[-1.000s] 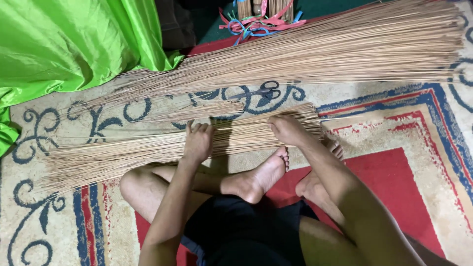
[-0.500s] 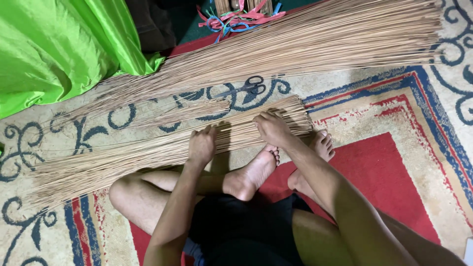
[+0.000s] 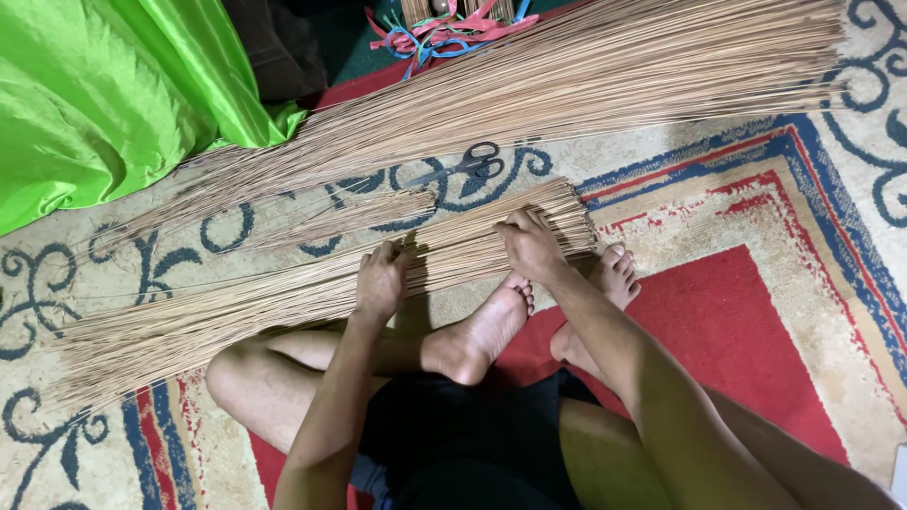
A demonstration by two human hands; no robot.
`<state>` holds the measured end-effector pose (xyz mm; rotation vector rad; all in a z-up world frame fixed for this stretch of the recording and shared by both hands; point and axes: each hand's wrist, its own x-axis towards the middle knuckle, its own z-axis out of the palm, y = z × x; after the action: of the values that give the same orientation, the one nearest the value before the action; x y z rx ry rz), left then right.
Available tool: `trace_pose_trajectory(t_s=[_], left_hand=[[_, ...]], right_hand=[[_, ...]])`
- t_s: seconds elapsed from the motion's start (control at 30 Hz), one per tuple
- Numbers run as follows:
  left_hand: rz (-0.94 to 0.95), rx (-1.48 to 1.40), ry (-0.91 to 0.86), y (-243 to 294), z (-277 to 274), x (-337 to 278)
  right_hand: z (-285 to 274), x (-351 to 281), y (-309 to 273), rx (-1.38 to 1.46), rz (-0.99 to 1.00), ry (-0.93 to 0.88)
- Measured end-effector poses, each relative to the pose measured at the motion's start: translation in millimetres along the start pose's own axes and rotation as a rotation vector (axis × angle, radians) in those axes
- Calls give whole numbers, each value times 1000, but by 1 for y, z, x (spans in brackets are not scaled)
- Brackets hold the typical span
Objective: Aligning and trimming palm leaf ribs to assemble a broom
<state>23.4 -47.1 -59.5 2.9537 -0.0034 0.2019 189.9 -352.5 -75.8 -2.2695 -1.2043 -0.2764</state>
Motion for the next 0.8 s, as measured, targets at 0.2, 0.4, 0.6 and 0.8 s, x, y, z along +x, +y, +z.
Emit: trace_pose_trajectory(t_s=[0.2, 0.4, 0.6, 0.8], left_hand=[[8, 21, 28, 8, -10, 3], [-16, 16, 25, 12, -20, 0], [-23, 39, 22, 10, -18, 1], [-40, 35, 15, 8, -8, 2]], right_hand=[[-8, 4, -6, -6, -8, 6], [-1, 5, -2, -29, -21, 29], [-3, 7, -8, -66, -6, 9], [-3, 7, -8, -69, 7, 6]])
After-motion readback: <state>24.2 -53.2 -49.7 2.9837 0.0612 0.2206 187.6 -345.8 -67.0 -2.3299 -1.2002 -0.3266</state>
